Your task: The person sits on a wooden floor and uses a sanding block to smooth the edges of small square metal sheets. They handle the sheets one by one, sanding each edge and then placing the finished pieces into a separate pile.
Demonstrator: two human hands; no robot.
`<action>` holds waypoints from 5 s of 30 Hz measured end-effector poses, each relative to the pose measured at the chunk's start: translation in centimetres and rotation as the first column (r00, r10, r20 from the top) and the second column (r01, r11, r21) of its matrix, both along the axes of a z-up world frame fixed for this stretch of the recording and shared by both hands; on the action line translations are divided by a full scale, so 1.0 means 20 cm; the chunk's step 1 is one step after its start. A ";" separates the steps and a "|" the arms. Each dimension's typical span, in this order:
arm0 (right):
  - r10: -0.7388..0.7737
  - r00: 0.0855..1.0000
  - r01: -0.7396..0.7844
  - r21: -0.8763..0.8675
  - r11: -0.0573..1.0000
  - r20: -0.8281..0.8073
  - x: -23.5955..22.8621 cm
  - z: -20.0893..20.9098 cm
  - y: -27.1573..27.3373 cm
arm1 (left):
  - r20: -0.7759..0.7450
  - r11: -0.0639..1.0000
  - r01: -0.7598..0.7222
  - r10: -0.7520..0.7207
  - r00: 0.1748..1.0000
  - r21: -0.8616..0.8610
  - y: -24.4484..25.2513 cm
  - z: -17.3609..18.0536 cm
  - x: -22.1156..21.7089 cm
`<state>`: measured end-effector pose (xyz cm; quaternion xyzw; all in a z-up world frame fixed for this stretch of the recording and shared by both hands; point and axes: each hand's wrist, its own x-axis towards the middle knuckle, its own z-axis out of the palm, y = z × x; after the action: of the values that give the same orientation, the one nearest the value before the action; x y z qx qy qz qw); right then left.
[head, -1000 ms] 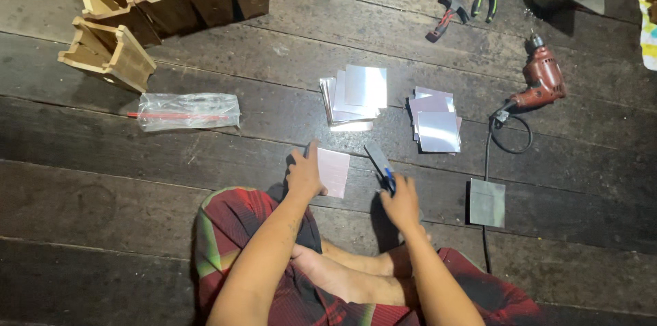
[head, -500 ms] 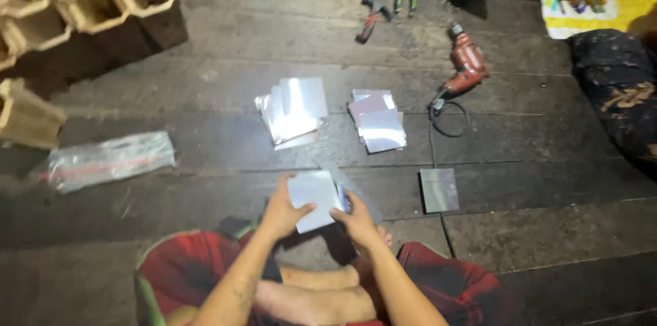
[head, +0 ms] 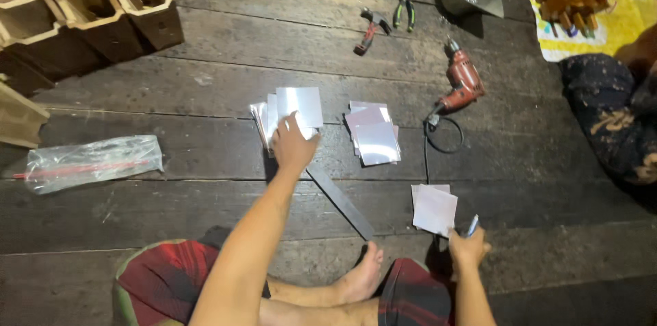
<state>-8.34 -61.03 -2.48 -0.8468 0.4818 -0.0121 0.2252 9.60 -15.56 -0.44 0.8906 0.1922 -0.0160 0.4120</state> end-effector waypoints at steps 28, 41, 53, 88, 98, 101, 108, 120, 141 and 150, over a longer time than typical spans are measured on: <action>0.718 0.674 -0.739 0.124 0.663 0.174 0.15 -0.07 0.93 | 0.075 0.899 -0.269 0.312 0.947 -0.347 0.66 -0.19 0.64; 0.595 0.747 -0.661 0.229 0.715 0.297 0.11 0.02 1.08 | -0.126 0.945 0.070 -0.116 0.985 -0.320 0.71 -0.07 -0.64; 0.886 0.454 -0.889 0.123 0.442 0.093 0.15 -0.03 1.34 | -0.502 0.823 0.545 -0.408 0.762 0.158 0.59 0.00 -0.85; 0.979 0.129 -0.990 0.033 0.136 -0.160 0.30 0.06 1.57 | -0.371 0.892 0.322 -0.195 0.908 0.318 0.59 -0.09 -0.79; 0.972 -0.041 -0.999 0.011 -0.040 -0.230 0.40 0.02 1.76 | -0.400 0.862 0.389 -0.248 0.882 0.325 0.59 0.00 -0.77; 0.990 0.014 -1.000 -0.011 0.013 -0.138 0.41 -0.06 1.75 | -0.427 0.872 0.384 -0.235 0.873 0.304 0.60 -0.05 -0.77; 0.992 0.043 -0.992 -0.122 0.029 -0.114 0.42 -0.06 1.76 | -0.423 0.859 0.373 -0.209 0.882 0.351 0.62 0.06 -0.77; 0.993 0.105 -0.988 -0.123 0.097 -0.060 0.42 -0.05 1.79 | -0.246 0.816 0.324 -0.230 0.942 0.479 0.65 -0.20 -0.69; 0.984 -0.096 -0.982 0.147 -0.118 0.147 0.26 -0.05 1.99 | -0.309 0.969 0.221 -0.179 0.934 0.106 0.83 -0.08 -0.45; 0.984 -0.135 -0.952 0.291 -0.097 -0.116 0.33 -0.01 2.12 | -0.306 0.975 0.210 -0.178 0.935 0.077 0.85 -0.04 -0.46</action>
<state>-1.71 -18.65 -2.77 -0.9004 -0.2754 0.3105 0.1304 0.47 1.34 -1.33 0.9137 0.1636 -0.1797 0.3257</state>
